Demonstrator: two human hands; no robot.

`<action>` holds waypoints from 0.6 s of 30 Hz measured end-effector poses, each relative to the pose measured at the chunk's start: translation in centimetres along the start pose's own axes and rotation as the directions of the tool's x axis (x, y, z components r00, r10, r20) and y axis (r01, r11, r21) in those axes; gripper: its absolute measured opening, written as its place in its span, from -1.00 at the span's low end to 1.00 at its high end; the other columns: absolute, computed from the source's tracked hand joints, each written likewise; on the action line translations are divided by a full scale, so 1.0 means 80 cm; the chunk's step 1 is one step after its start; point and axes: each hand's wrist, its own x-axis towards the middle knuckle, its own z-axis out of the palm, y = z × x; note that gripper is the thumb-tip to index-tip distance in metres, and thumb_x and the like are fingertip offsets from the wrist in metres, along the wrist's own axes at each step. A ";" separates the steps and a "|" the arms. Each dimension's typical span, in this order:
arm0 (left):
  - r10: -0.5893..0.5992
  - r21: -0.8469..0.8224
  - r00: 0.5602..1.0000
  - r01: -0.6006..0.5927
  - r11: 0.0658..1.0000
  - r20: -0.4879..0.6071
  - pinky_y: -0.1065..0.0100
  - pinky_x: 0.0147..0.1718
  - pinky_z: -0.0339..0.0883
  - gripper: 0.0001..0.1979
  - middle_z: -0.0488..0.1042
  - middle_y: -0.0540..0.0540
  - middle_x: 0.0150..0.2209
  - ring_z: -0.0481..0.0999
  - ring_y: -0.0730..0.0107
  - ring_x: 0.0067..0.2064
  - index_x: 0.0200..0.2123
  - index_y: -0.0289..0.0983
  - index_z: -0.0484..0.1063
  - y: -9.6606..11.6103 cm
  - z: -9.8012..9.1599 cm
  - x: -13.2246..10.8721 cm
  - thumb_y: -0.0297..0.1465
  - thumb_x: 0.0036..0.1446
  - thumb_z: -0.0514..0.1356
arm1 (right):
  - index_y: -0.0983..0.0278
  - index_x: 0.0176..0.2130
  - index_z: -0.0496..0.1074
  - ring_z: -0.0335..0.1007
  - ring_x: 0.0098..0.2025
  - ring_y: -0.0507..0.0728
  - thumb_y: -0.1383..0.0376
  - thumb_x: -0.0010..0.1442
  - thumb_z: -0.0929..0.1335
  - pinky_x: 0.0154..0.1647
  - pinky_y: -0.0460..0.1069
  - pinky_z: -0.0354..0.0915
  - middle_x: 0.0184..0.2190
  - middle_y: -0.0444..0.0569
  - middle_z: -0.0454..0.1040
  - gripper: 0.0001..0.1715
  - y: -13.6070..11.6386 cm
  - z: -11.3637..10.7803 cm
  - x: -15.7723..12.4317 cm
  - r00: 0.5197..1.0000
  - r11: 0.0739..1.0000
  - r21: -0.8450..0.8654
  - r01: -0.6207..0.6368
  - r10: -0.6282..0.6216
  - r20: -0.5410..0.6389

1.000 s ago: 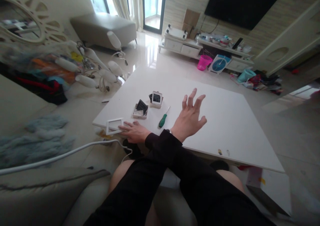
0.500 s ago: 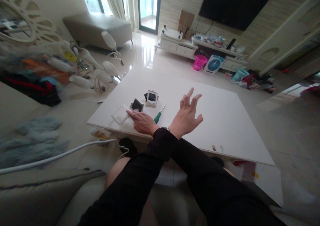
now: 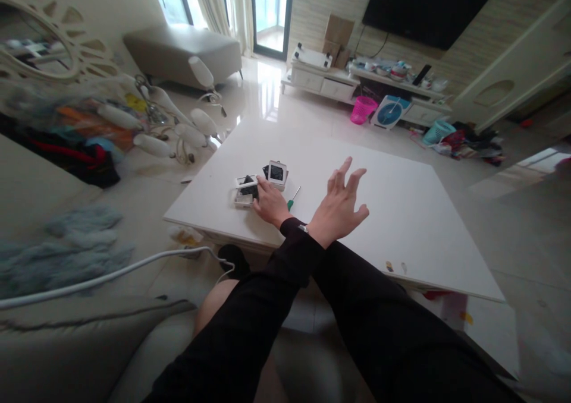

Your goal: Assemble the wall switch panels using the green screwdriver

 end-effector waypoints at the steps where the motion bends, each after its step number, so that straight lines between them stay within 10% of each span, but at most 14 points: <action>1: -0.003 -0.001 1.000 0.003 1.000 0.002 -0.18 0.54 -0.15 -0.27 -0.18 -0.38 0.57 -0.20 -0.05 0.62 0.42 -0.17 0.02 0.000 -0.001 0.000 -0.53 0.25 0.19 | 0.51 0.41 0.25 0.10 0.53 0.32 0.33 0.37 0.26 0.55 0.21 0.11 0.51 0.30 0.18 -0.30 -0.001 0.000 0.003 1.000 1.000 0.001 -0.005 0.005 0.010; 18: 0.033 0.044 0.999 -0.035 0.998 0.029 -0.22 0.55 -0.28 -0.22 -0.23 -0.39 0.60 -0.30 -0.06 0.63 0.44 -0.20 0.03 -0.013 0.016 0.005 -0.51 0.21 0.23 | 0.33 0.30 0.40 0.00 0.60 0.30 0.44 0.29 0.33 0.53 0.25 0.04 0.53 0.17 0.20 -0.39 0.055 -0.050 -0.072 0.993 0.993 -0.060 0.101 -0.096 0.072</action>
